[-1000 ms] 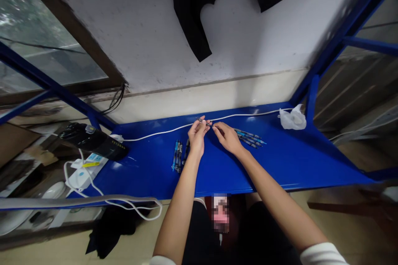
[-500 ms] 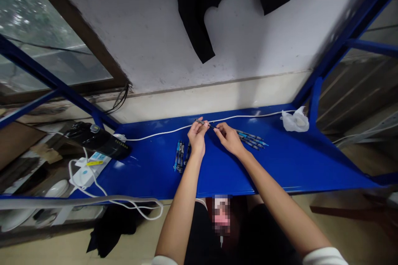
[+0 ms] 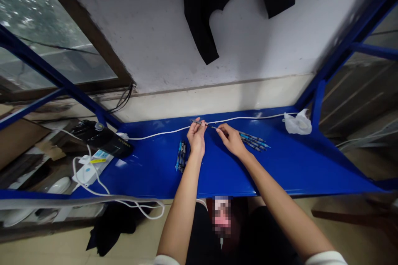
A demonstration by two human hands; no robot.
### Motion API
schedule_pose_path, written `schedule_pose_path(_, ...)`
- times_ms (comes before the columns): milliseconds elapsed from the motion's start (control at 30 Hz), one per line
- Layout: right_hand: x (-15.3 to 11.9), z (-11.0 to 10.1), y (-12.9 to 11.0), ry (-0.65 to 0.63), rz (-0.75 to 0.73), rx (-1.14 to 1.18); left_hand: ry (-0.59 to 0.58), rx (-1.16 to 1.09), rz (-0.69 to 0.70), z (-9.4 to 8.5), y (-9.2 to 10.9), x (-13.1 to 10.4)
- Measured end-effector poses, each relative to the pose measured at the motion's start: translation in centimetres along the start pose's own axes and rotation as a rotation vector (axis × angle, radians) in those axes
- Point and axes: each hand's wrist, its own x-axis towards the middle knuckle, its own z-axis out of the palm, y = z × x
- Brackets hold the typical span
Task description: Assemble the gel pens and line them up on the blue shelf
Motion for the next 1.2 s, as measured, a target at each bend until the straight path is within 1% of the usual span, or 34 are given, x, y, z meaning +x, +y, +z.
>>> schedule_pose_path(100,0.0,0.0,0.0,-0.009,-0.011,0.008,-0.041,0.025,-0.024,0.1,-0.2,-0.2)
schedule_pose_path(233,0.0,0.2,0.2,-0.025,-0.016,0.014,-0.132,0.113,-0.029,0.4,-0.7,-0.6)
schedule_pose_path(333,0.0,0.3,0.5,-0.032,0.001,0.056,-0.210,0.192,-0.029,0.7,-1.1,-1.0)
schedule_pose_path(433,-0.1,0.4,0.8,-0.014,0.031,0.085,-0.256,0.245,-0.037,0.9,-1.3,-1.3)
schedule_pose_path(567,-0.1,0.5,1.1,0.007,0.043,0.064,-0.257,0.260,-0.057,1.0,-1.1,-1.4)
schedule_pose_path(833,-0.1,0.4,1.1,-0.006,0.035,0.087,-0.260,0.268,-0.059,1.0,-1.3,-1.3)
schedule_pose_path(1067,0.1,0.2,0.8,-0.011,-0.067,0.081,-0.280,0.307,-0.069,1.0,-1.1,-1.4)
schedule_pose_path(1200,0.1,0.2,0.7,0.002,-0.041,0.074,-0.271,0.316,-0.049,1.0,-1.0,-1.5)
